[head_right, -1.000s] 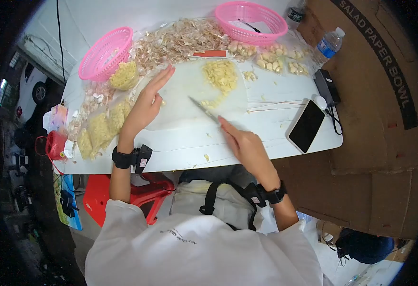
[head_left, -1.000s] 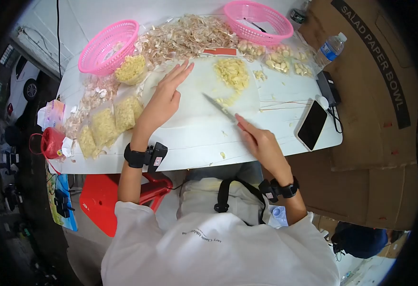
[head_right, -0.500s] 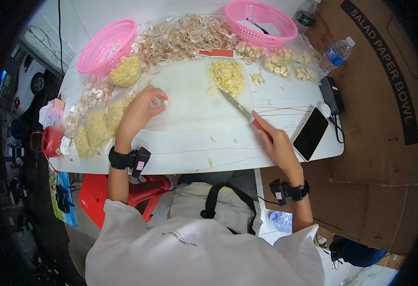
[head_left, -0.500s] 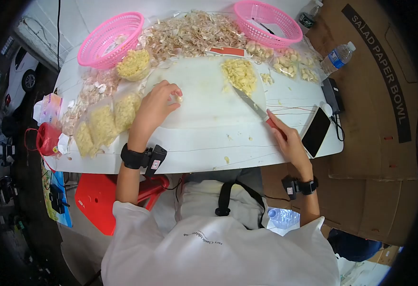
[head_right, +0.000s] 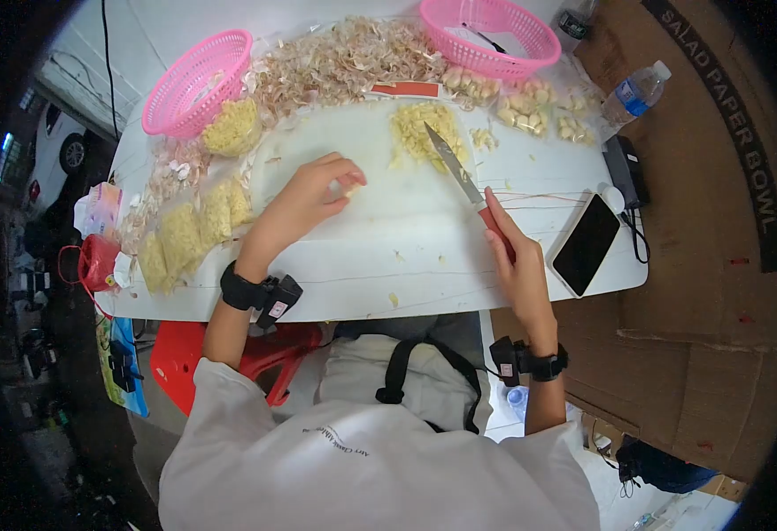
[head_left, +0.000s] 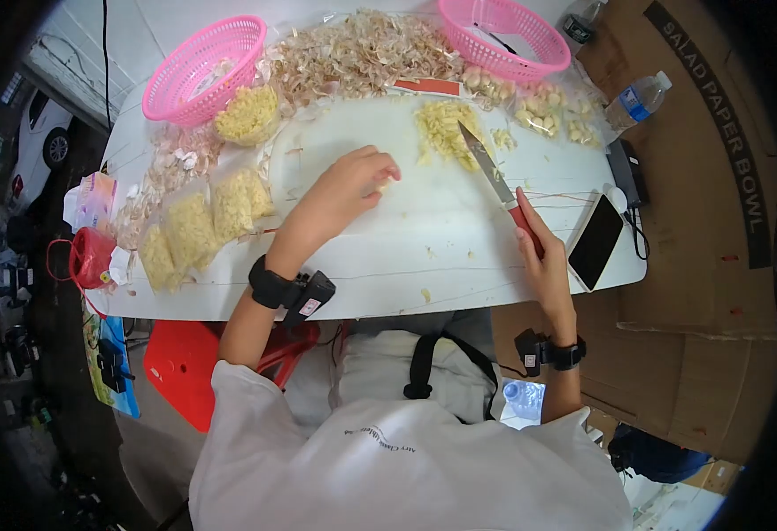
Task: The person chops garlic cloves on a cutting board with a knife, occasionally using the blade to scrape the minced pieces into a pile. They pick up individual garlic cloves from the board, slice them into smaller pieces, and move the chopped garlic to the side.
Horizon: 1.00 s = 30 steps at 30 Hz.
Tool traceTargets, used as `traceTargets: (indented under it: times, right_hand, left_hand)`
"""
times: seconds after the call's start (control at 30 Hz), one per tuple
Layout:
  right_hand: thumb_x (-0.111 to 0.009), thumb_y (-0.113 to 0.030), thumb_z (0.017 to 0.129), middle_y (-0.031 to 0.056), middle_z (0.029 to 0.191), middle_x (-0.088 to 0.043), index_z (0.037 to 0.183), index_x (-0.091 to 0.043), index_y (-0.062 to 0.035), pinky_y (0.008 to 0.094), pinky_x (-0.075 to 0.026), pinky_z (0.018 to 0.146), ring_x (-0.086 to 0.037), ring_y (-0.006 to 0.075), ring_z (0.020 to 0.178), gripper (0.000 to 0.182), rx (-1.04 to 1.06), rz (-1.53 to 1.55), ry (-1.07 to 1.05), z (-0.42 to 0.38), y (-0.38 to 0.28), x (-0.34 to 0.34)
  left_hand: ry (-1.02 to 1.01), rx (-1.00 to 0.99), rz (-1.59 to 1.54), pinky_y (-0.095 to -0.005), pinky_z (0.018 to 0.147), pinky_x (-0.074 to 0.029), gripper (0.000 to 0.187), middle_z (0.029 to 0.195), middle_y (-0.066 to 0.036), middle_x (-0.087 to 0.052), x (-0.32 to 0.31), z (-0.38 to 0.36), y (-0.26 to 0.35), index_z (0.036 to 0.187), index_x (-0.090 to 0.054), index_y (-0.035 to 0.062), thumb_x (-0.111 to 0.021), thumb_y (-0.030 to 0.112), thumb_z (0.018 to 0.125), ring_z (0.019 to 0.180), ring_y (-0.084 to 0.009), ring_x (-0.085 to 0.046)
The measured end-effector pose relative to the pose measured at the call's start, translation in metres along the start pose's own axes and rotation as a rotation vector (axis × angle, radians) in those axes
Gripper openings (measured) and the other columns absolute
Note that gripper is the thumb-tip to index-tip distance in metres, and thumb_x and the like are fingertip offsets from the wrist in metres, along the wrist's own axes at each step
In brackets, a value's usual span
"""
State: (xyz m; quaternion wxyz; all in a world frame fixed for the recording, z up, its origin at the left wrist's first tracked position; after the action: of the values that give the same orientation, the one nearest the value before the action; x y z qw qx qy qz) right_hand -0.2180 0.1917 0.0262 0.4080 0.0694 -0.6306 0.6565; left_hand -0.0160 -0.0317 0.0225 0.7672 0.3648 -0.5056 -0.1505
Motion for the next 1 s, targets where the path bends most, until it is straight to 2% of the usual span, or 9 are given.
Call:
traceTargets:
  times: [0.1,0.2,0.3,0.4,0.53,0.63,0.73,0.83,1.0]
  right_hand:
    - [-0.056,-0.001,0.096,0.0199,0.121,-0.067,0.147,-0.047,-0.0165,0.0318,-0.05,0.09,-0.067,0.0263,0.11,0.054,-0.017,0.003,0.019,-0.005,-0.006,-0.007]
    - [-0.057,0.001,0.094,0.02,0.115,-0.069,0.146,-0.048,-0.0165,0.0324,-0.052,0.086,-0.07,0.0289,0.103,0.056,0.029,-0.071,0.039,-0.01,-0.011,-0.017]
    - [-0.058,0.004,0.092,0.0198,0.109,-0.07,0.144,-0.05,-0.0149,0.0325,-0.054,0.081,-0.071,0.0299,0.097,0.056,0.087,-0.072,0.113,-0.013,-0.001,-0.026]
    - [-0.058,0.005,0.091,0.0195,0.106,-0.07,0.142,-0.052,-0.0135,0.0323,-0.054,0.077,-0.072,0.0296,0.092,0.055,0.136,-0.081,0.17,-0.015,0.003,-0.032]
    - [-0.057,0.007,0.09,0.0191,0.102,-0.071,0.142,-0.053,-0.0126,0.0327,-0.055,0.072,-0.071,0.0302,0.084,0.056,0.167,-0.137,0.188,-0.02,0.007,-0.032]
    - [-0.058,0.007,0.089,0.018,0.101,-0.071,0.143,-0.052,-0.0136,0.0329,-0.055,0.07,-0.071,0.0312,0.082,0.058,0.193,-0.152,0.222,-0.018,0.003,-0.033]
    - [-0.058,0.006,0.089,0.0168,0.103,-0.071,0.144,-0.051,-0.0145,0.0331,-0.055,0.071,-0.071,0.0313,0.083,0.059,0.16,-0.178,0.176,-0.015,0.002,-0.033]
    - [-0.057,0.005,0.089,0.0158,0.104,-0.071,0.143,-0.051,-0.0152,0.0329,-0.055,0.072,-0.071,0.0309,0.084,0.058,0.118,-0.186,0.158,-0.011,0.0,-0.033]
    - [-0.056,0.005,0.089,0.0153,0.106,-0.071,0.143,-0.052,-0.0156,0.0329,-0.055,0.075,-0.071,0.0306,0.087,0.058,0.112,-0.239,0.101,-0.007,-0.005,-0.036]
  left_hand:
    - [0.015,-0.09,0.093,-0.0326,0.08,-0.051,0.029,0.102,-0.01,-0.061,-0.015,0.007,0.008,0.105,-0.062,0.0016,-0.069,-0.004,0.077,0.097,-0.0223,-0.062]
    - [0.081,-0.032,-0.004,-0.0331,0.082,-0.051,0.028,0.1,-0.011,-0.062,-0.017,0.007,0.011,0.104,-0.063,0.0017,-0.072,-0.002,0.077,0.095,-0.0234,-0.064]
    - [-0.002,0.062,-0.052,-0.0333,0.083,-0.051,0.025,0.096,-0.011,-0.065,-0.014,0.006,-0.001,0.102,-0.065,0.0013,-0.074,0.001,0.078,0.092,-0.0243,-0.065]
    - [0.042,-0.005,-0.08,-0.0331,0.082,-0.051,0.022,0.094,-0.011,-0.067,-0.014,0.005,-0.003,0.1,-0.067,0.0013,-0.074,0.001,0.079,0.089,-0.0242,-0.066]
    - [0.101,0.029,-0.075,-0.033,0.081,-0.051,0.022,0.095,-0.011,-0.068,-0.017,0.006,-0.001,0.1,-0.068,0.0012,-0.074,0.002,0.079,0.088,-0.0238,-0.065]
    - [0.126,0.034,0.007,-0.0353,0.077,-0.052,0.017,0.09,-0.013,-0.068,-0.018,0.006,0.0,0.094,-0.068,0.0011,-0.074,0.005,0.079,0.083,-0.0264,-0.067]
    - [0.115,0.103,-0.027,-0.0322,0.08,-0.051,0.019,0.091,-0.009,-0.069,-0.02,0.005,-0.003,0.097,-0.069,0.0006,-0.076,0.004,0.08,0.085,-0.0218,-0.065]
    - [0.16,0.06,-0.053,-0.0319,0.079,-0.051,0.019,0.089,-0.009,-0.07,-0.02,0.006,-0.004,0.096,-0.07,0.0005,-0.077,0.006,0.08,0.084,-0.0196,-0.065]
    - [0.164,0.272,-0.156,-0.0304,0.076,-0.05,0.017,0.086,-0.01,-0.068,-0.02,0.004,-0.006,0.095,-0.069,-0.0011,-0.076,0.006,0.08,0.083,-0.018,-0.064]
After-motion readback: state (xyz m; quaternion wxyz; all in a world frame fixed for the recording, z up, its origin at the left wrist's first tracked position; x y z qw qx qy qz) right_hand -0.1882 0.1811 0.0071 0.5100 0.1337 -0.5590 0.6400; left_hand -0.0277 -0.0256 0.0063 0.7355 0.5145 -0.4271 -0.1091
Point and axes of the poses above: each hand's wrist, its own z-axis towards the middle knuckle, its own x-axis out of the back of the hand, y = z × x, the point moved 3 cm from there along z, towards the middle knuckle
